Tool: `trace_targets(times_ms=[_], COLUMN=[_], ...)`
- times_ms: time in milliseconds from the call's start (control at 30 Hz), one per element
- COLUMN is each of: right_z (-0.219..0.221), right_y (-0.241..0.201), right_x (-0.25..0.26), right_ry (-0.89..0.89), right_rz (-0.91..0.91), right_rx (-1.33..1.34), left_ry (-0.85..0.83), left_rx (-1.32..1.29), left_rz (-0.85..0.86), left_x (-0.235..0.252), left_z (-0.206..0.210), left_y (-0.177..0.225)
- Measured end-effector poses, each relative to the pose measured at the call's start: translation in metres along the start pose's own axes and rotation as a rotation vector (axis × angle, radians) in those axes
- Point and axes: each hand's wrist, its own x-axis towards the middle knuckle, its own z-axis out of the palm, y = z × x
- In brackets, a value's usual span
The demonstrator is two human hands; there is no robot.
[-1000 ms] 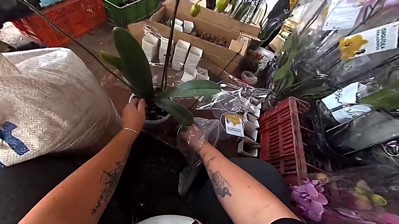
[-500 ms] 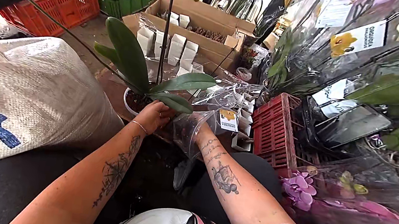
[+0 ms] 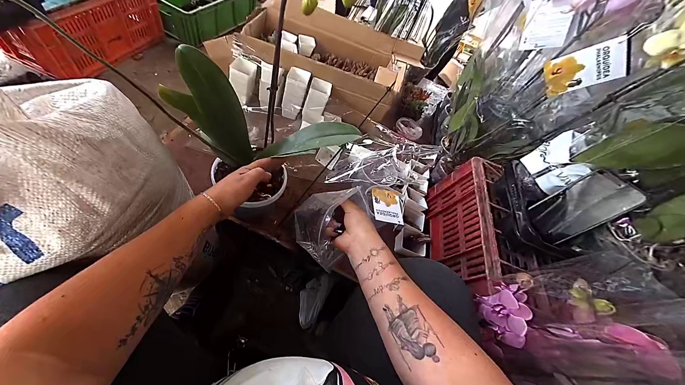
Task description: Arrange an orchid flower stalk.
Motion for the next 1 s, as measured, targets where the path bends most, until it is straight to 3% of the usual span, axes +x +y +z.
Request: trace_targets(times_ms=[633, 1000], right_z=[0.011, 0.014], right_y=[0.001, 0.003], right_x=[0.013, 0.018], right_ry=[-0.001, 0.015], right_rz=[0.003, 0.073], right_rx=[0.309, 0.214], left_ry=[0.011, 0.014], left_rx=[0.066, 0.053], left_rz=[0.038, 0.034], left_x=[0.009, 0.005], left_z=[0.002, 0.003], left_y=[-0.008, -0.004])
